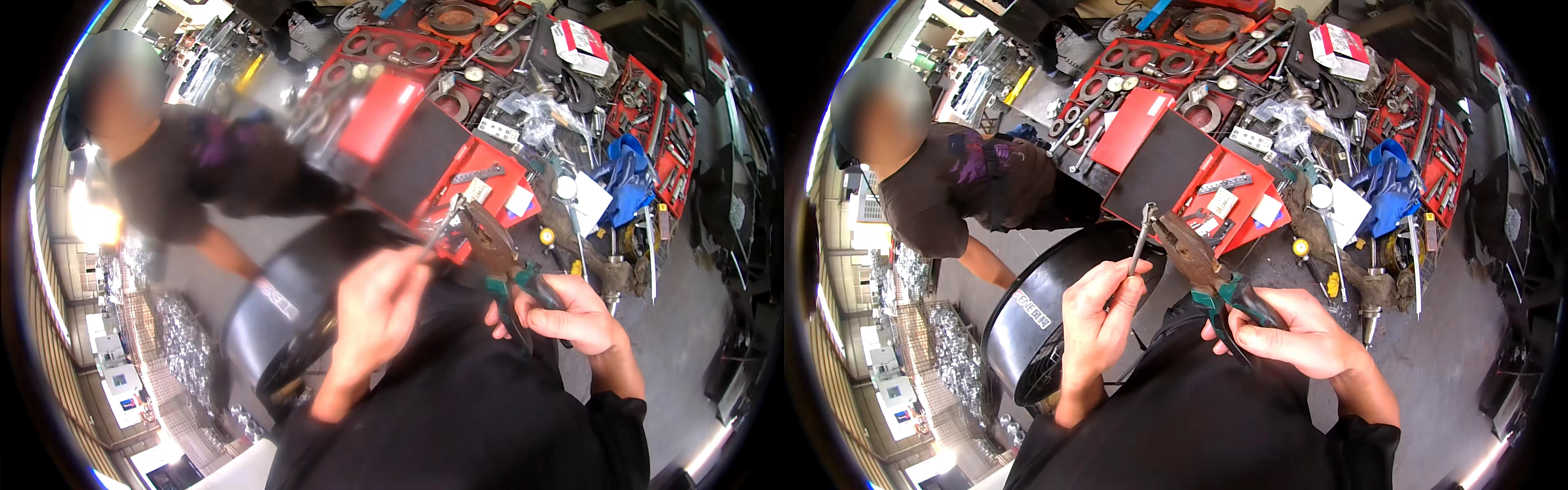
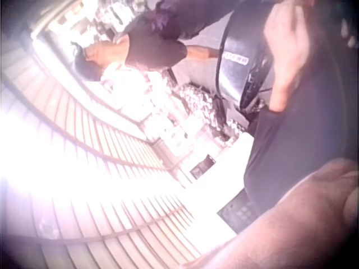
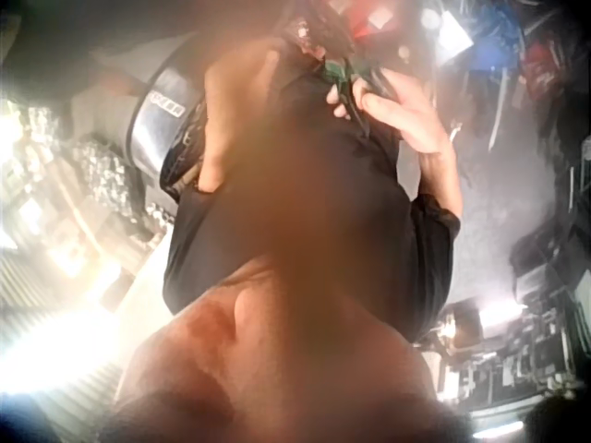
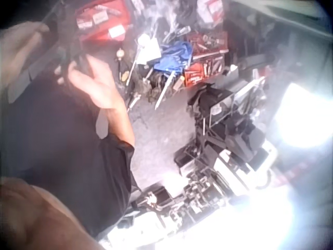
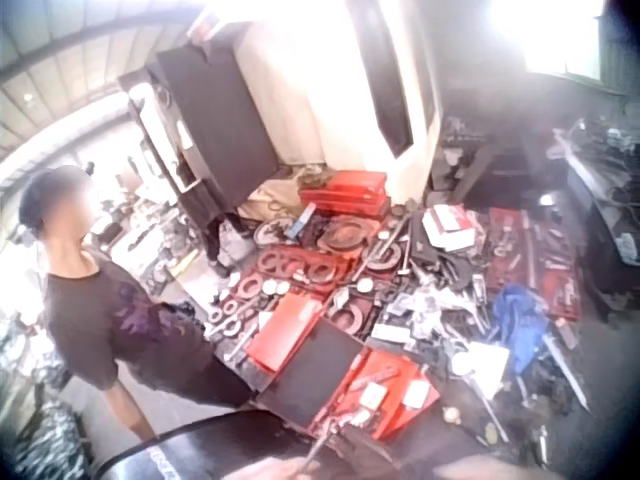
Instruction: The person organizes small metal parts and tools inside a red toolbox. They pick up various items, including a small white box and metal rods, and place them into the toolbox compartments. The person also uses pliers to handle a small metal piece.
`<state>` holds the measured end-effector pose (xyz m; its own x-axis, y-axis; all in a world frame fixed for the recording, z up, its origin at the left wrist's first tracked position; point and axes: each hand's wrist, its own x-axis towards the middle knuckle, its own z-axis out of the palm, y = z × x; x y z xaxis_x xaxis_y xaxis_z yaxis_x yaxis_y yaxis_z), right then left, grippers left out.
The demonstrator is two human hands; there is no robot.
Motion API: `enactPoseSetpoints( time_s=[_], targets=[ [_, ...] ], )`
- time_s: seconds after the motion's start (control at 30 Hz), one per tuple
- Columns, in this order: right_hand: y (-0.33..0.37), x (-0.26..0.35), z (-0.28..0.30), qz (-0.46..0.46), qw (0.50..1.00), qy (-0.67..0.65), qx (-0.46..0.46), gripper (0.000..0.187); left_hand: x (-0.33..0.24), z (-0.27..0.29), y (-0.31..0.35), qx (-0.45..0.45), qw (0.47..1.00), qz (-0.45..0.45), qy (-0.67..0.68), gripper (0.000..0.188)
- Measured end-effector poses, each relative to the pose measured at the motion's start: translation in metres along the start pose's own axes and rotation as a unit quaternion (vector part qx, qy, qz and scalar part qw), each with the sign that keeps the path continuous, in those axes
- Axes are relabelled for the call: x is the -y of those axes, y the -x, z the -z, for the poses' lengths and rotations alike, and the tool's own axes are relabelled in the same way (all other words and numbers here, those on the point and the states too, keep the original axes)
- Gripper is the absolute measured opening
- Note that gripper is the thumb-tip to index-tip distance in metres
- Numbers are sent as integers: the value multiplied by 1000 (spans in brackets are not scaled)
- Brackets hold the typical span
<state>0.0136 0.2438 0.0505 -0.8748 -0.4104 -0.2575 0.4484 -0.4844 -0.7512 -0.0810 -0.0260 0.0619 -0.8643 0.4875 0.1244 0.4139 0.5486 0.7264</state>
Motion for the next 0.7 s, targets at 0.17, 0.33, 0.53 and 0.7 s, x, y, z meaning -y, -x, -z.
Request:
enactPoseSetpoints(
  time_s=[0.17, 0.33, 0.53, 0.7],
  targets=[
    [6, 4, 3, -25, 1000, 12, -4, 26, -2, 0, 1, -13, 999, -9, -33, 20],
    [13, 9, 6, -45, 999, 26, -11, 26, 1, -4, 2, -30, 997, -38, -64, 21],
    [19, 9, 9, -53, 999, 2, -3, 25, 4, -5, 3, -22, 995, -46, -91, 24],
    [22, 8, 12, -79, 996, -41, 26, 22, 8, -9, 5, -24, 993, -57, -102, 26]
  ],
)
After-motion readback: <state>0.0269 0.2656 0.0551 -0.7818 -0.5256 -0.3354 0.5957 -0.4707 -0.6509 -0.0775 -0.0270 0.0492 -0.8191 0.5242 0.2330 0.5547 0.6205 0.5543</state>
